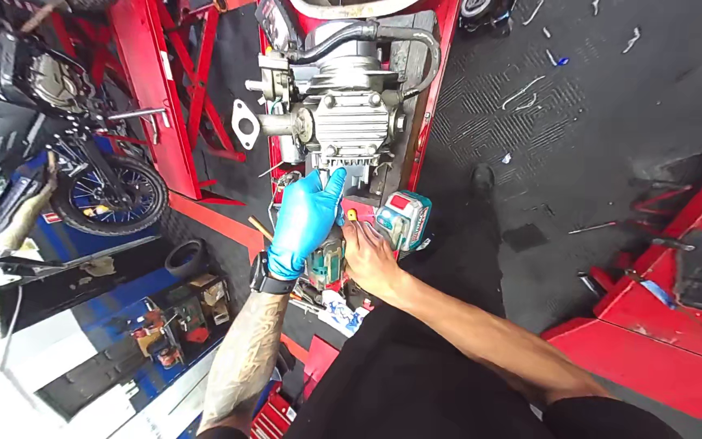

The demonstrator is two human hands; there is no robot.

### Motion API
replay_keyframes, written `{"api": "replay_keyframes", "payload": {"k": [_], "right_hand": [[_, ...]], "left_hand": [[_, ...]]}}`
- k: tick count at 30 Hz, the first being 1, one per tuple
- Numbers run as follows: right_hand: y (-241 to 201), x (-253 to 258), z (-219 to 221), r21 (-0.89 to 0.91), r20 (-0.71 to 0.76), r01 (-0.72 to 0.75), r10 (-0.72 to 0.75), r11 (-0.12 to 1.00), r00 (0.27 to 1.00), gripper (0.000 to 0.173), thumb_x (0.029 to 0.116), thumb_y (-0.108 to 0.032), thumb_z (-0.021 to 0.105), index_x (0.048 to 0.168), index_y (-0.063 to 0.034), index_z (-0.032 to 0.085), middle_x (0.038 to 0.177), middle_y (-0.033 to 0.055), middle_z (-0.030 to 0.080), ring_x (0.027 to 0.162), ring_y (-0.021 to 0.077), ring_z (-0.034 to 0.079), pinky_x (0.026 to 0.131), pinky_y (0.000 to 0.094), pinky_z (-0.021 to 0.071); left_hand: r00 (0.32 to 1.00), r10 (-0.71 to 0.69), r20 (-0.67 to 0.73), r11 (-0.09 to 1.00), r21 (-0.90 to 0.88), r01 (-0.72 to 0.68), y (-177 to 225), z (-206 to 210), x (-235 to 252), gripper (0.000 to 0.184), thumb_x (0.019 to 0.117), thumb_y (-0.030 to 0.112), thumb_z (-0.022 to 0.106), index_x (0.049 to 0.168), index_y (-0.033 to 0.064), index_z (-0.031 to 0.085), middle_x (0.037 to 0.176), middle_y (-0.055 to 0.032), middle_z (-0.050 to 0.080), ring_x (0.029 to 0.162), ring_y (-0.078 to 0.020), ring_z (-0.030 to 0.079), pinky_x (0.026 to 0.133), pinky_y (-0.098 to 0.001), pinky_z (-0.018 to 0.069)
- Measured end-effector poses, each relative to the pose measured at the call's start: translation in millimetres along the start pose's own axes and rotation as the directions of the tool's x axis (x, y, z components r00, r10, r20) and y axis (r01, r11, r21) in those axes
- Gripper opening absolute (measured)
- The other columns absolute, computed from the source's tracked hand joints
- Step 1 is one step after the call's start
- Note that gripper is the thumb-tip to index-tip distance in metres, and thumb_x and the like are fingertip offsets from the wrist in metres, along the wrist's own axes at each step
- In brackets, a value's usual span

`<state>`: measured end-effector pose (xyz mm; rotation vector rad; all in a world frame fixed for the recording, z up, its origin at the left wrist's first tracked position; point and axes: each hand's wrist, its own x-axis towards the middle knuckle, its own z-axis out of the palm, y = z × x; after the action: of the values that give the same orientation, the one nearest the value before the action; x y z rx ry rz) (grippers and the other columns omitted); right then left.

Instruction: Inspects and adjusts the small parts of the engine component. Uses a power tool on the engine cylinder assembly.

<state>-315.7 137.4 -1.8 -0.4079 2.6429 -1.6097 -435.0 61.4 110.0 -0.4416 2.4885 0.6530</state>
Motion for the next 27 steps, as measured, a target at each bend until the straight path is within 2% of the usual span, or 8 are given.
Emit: {"api": "replay_keyframes", "payload": {"k": [4, 9, 15, 17, 20, 23, 25, 27], "right_hand": [[-1.5, 2.3, -2.8, 0.046, 0.019, -0.032, 0.031, 0.998, 0.999, 0.057, 0.0813, -0.002, 0.067, 0.136, 0.0078, 0.054, 0.109, 0.0229, 0.071, 0.097, 0.0360, 0.073, 0.082, 0.0432, 0.0607], [8.7, -0.8, -0.1, 0.126, -0.009, -0.005, 0.006, 0.992, 1.000, 0.072, 0.0748, -0.007, 0.073, 0.142, 0.0079, 0.050, 0.110, 0.0214, 0.071, 0.097, 0.0337, 0.072, 0.081, 0.0421, 0.0609], [20.3, -3.6, 17.6, 0.183, -0.196, 0.111, -0.074, 0.977, 0.978, 0.069, 0.0844, -0.020, 0.072, 0.141, 0.0127, 0.049, 0.102, 0.0226, 0.071, 0.091, 0.0317, 0.072, 0.080, 0.0401, 0.0605], [17.4, -2.0, 17.8, 0.172, -0.210, 0.104, -0.067, 0.980, 0.975, 0.069, 0.0834, -0.018, 0.071, 0.141, 0.0132, 0.049, 0.103, 0.0227, 0.071, 0.091, 0.0317, 0.072, 0.081, 0.0402, 0.0607], [7.2, 0.9, 13.9, 0.117, -0.200, 0.048, -0.024, 0.992, 0.980, 0.071, 0.0801, -0.019, 0.077, 0.139, 0.0120, 0.052, 0.103, 0.0215, 0.072, 0.090, 0.0305, 0.073, 0.078, 0.0405, 0.0613], [-1.0, 3.0, 7.6, 0.036, -0.185, -0.016, 0.022, 0.999, 0.983, 0.080, 0.0777, -0.020, 0.080, 0.145, 0.0095, 0.048, 0.106, 0.0198, 0.071, 0.090, 0.0288, 0.073, 0.076, 0.0400, 0.0621], [-3.0, 1.8, 2.2, -0.024, -0.161, -0.034, 0.030, 0.999, 0.986, 0.085, 0.0736, -0.017, 0.081, 0.146, 0.0094, 0.046, 0.109, 0.0207, 0.071, 0.091, 0.0306, 0.073, 0.073, 0.0423, 0.0625], [-2.9, -0.2, -3.5, -0.084, -0.149, -0.043, 0.030, 0.996, 0.988, 0.088, 0.0716, -0.018, 0.083, 0.146, 0.0094, 0.045, 0.113, 0.0218, 0.071, 0.094, 0.0316, 0.074, 0.075, 0.0441, 0.0629]], "left_hand": [[0.999, -0.045, -0.011, 0.999, 0.004, 0.045, 4.9, 0.9, 3.1, 0.042, 0.1092, 0.042, 0.048, 0.087, 0.0100, 0.065, 0.060, 0.0003, 0.065, 0.052, -0.0114, 0.066, 0.052, -0.0319, 0.0591], [0.996, -0.084, -0.010, 0.996, -0.038, 0.083, 8.3, 2.8, 3.5, 0.040, 0.1096, 0.039, 0.049, 0.088, 0.0090, 0.064, 0.060, -0.0003, 0.065, 0.052, -0.0117, 0.066, 0.052, -0.0309, 0.0595], [0.997, -0.082, -0.007, 0.996, -0.028, 0.082, 9.4, 1.8, 3.8, 0.040, 0.1099, 0.040, 0.048, 0.088, 0.0101, 0.064, 0.059, -0.0001, 0.064, 0.050, -0.0109, 0.065, 0.050, -0.0304, 0.0576], [0.999, -0.033, 0.037, 0.998, -0.043, 0.035, 3.9, -2.1, 6.9, 0.042, 0.1099, 0.041, 0.046, 0.088, 0.0107, 0.064, 0.059, -0.0008, 0.062, 0.050, -0.0120, 0.063, 0.049, -0.0313, 0.0552], [0.974, 0.133, 0.185, 0.961, -0.264, -0.081, -5.1, -12.1, 13.6, 0.044, 0.1108, 0.037, 0.046, 0.083, 0.0066, 0.062, 0.058, -0.0045, 0.058, 0.047, -0.0155, 0.058, 0.045, -0.0308, 0.0530], [0.933, 0.229, 0.279, 0.906, -0.412, -0.099, -6.6, -17.0, 26.2, 0.044, 0.1118, 0.030, 0.044, 0.080, 0.0042, 0.060, 0.058, -0.0039, 0.057, 0.048, -0.0158, 0.060, 0.049, -0.0320, 0.0569], [0.920, 0.257, 0.297, 0.876, -0.473, -0.092, -9.8, -16.7, 27.0, 0.043, 0.1119, 0.030, 0.044, 0.083, 0.0027, 0.061, 0.059, -0.0034, 0.059, 0.049, -0.0145, 0.061, 0.051, -0.0306, 0.0572], [0.928, 0.253, 0.274, 0.875, -0.475, -0.099, -12.3, -16.9, 23.1, 0.040, 0.1110, 0.034, 0.046, 0.095, 0.0020, 0.065, 0.067, -0.0035, 0.065, 0.056, -0.0136, 0.064, 0.056, -0.0298, 0.0586]]}}
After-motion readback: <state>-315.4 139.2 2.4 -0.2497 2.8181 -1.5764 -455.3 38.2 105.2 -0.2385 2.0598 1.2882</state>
